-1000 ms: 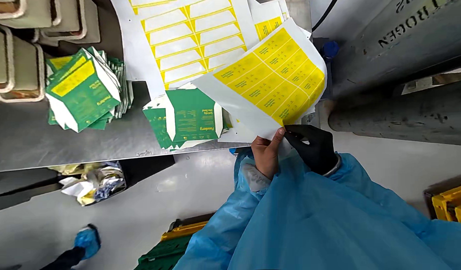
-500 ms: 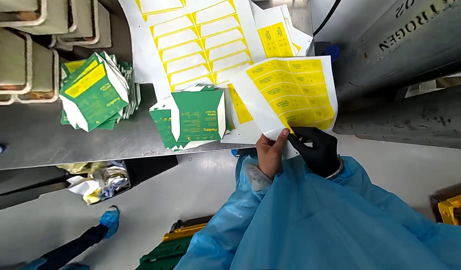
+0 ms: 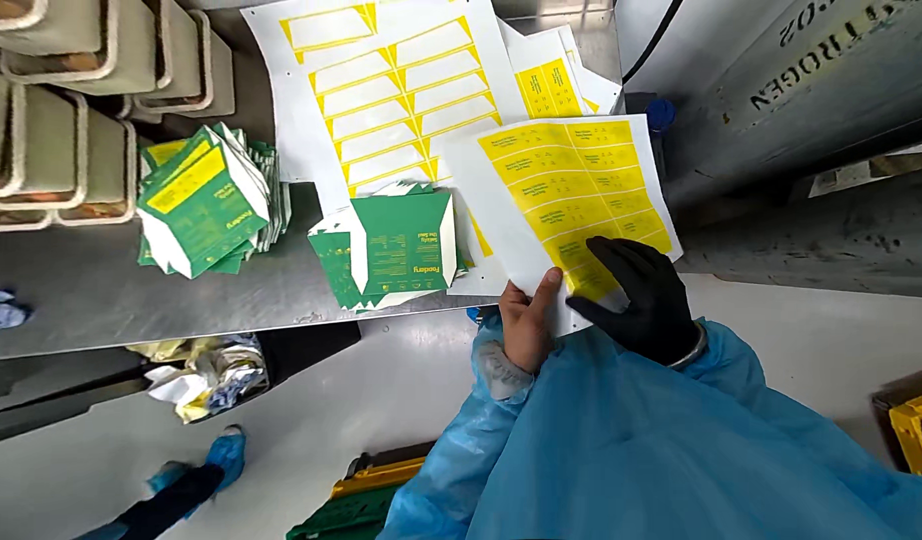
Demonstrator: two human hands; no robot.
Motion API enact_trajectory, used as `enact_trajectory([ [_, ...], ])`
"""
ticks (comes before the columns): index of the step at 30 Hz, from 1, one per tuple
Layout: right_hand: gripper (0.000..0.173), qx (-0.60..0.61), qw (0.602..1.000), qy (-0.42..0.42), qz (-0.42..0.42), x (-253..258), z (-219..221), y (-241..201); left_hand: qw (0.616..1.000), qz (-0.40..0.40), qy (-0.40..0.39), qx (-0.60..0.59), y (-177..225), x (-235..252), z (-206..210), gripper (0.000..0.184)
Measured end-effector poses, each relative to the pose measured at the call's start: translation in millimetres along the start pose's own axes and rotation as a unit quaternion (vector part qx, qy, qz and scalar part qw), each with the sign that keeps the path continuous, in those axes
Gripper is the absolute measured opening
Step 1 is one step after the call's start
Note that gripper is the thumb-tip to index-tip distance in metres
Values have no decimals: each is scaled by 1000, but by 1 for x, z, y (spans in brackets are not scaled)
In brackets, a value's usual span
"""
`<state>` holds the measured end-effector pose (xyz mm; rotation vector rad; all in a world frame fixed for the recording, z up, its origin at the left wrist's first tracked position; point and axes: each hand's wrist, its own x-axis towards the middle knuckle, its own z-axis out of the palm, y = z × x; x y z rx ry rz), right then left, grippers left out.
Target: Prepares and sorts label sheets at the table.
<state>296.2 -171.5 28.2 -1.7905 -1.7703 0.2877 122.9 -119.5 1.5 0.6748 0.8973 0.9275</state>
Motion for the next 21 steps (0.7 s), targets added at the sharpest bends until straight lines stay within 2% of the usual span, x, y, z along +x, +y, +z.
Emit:
enact_trajectory([
  [1,84,13,999,-18,-34,-1,0,5,1000,-5,5,-27,4,-5,-5,26],
  [2,92,11,996,-41,-84,-3,1,11,999,-12,10,-52,7,-9,-11,33],
  [3,88,-10,989,-58,-133,-4,5,18,996,-16,8,-87,9,-11,-20,40],
  [5,56,-73,979,-18,-191,-10,22,36,984,-14,-22,-174,8,-8,-38,44],
  [6,44,-109,976,28,-187,-13,33,45,975,-6,-56,-213,7,-7,-47,41],
  [8,41,-163,968,112,-151,-11,49,63,959,4,-116,-257,6,0,-58,36],
  [9,41,-173,965,142,-134,-6,54,72,964,1,-98,-247,6,4,-58,35],
  [11,37,-167,963,178,-114,5,66,89,986,-34,22,-164,3,12,-52,32],
  [12,36,-161,967,165,-104,9,75,99,987,-57,87,-121,-4,17,-51,31],
  [13,38,-154,978,114,-87,10,83,111,983,-76,144,-85,-14,23,-52,32],
  [15,47,-125,989,-39,-66,10,94,139,972,-95,213,-19,-33,32,-57,39],
  [16,52,-107,989,-82,-66,11,95,146,970,-86,228,-6,-39,34,-58,39],
  [17,53,-87,991,-81,-66,13,92,143,970,-70,233,0,-39,34,-56,36],
  [20,36,46,998,10,-34,16,74,82,979,-25,205,2,-28,28,-49,31],
  [21,31,97,995,11,-13,16,68,56,983,-15,183,4,-26,25,-47,30],
])
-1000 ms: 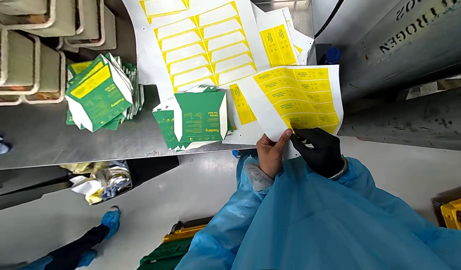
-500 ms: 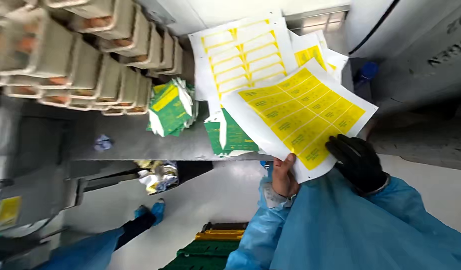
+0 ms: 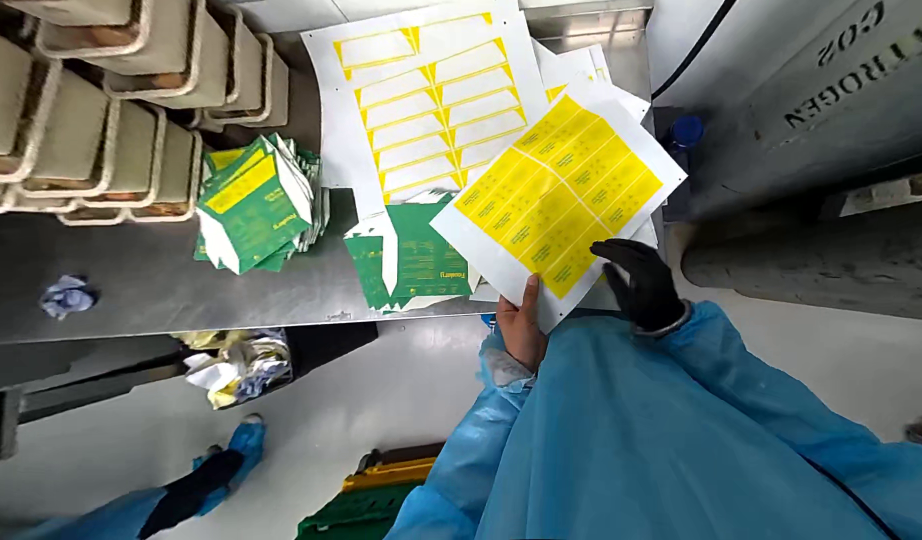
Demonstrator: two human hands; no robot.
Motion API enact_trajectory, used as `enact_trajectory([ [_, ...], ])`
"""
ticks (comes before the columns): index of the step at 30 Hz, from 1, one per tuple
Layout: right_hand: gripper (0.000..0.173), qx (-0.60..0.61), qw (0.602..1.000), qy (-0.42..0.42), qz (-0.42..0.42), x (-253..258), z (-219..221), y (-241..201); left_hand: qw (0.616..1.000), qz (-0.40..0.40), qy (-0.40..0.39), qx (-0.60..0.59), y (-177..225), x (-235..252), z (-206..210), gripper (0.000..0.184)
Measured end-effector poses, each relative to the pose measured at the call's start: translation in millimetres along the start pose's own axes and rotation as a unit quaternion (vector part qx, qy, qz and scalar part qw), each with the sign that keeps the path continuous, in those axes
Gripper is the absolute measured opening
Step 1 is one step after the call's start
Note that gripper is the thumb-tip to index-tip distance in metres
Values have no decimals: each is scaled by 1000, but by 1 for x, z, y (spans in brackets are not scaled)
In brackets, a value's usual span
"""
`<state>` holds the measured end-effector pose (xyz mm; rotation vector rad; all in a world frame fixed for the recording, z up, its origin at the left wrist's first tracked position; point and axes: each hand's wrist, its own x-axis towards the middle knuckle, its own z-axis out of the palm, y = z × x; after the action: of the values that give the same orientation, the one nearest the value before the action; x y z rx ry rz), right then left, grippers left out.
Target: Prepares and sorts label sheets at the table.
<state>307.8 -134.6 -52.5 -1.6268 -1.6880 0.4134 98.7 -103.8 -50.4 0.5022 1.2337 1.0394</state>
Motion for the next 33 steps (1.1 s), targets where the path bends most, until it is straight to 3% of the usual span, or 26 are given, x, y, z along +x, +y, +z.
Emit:
enact_trajectory([
  [3,44,24,999,-9,35,2,2,-49,997,31,-76,0,6,-5,4,24],
  [9,32,16,999,29,28,12,-11,-67,987,42,-110,-106,21,-19,37,12],
  [20,19,26,998,48,-12,30,-42,-78,983,48,-157,-83,33,-16,59,12],
  [28,9,114,992,22,54,41,-54,-61,977,78,-197,-11,42,-15,61,17],
  [33,4,128,986,-12,110,45,-55,-73,971,92,-218,28,46,-8,40,13],
])
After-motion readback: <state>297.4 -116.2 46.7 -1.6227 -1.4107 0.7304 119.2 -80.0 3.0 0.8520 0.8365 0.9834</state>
